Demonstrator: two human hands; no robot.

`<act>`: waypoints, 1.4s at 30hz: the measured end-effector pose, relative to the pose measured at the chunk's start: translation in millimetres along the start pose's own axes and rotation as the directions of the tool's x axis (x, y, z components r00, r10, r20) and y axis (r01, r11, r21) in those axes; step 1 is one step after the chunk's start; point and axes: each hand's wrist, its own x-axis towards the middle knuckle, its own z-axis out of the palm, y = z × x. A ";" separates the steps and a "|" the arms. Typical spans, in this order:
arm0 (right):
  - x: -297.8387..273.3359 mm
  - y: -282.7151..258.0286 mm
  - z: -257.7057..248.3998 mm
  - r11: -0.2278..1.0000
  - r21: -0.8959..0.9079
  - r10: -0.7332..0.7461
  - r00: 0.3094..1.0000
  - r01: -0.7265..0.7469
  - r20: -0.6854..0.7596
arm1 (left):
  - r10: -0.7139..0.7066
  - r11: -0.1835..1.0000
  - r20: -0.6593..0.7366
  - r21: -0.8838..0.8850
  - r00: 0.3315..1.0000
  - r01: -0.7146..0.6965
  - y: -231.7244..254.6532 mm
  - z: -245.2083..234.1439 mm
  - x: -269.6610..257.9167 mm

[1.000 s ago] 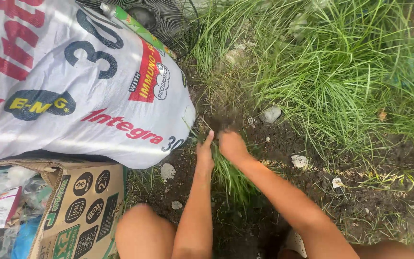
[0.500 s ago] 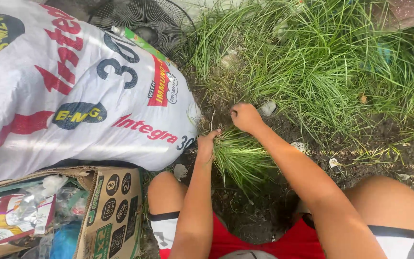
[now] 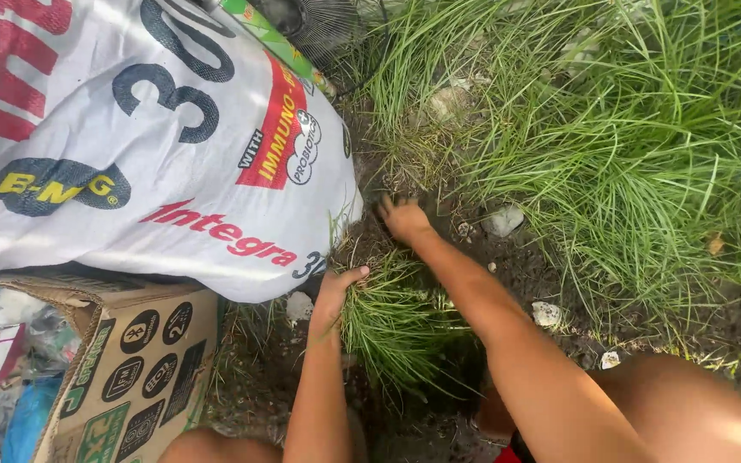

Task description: Pulling grass from the ground by hand

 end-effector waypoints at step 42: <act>45.3 46.3 -9.0 0.933 -0.356 0.019 0.981 0.053 0.194 | 0.126 0.987 -0.040 -0.097 0.991 -0.130 3.9 76.2 31.0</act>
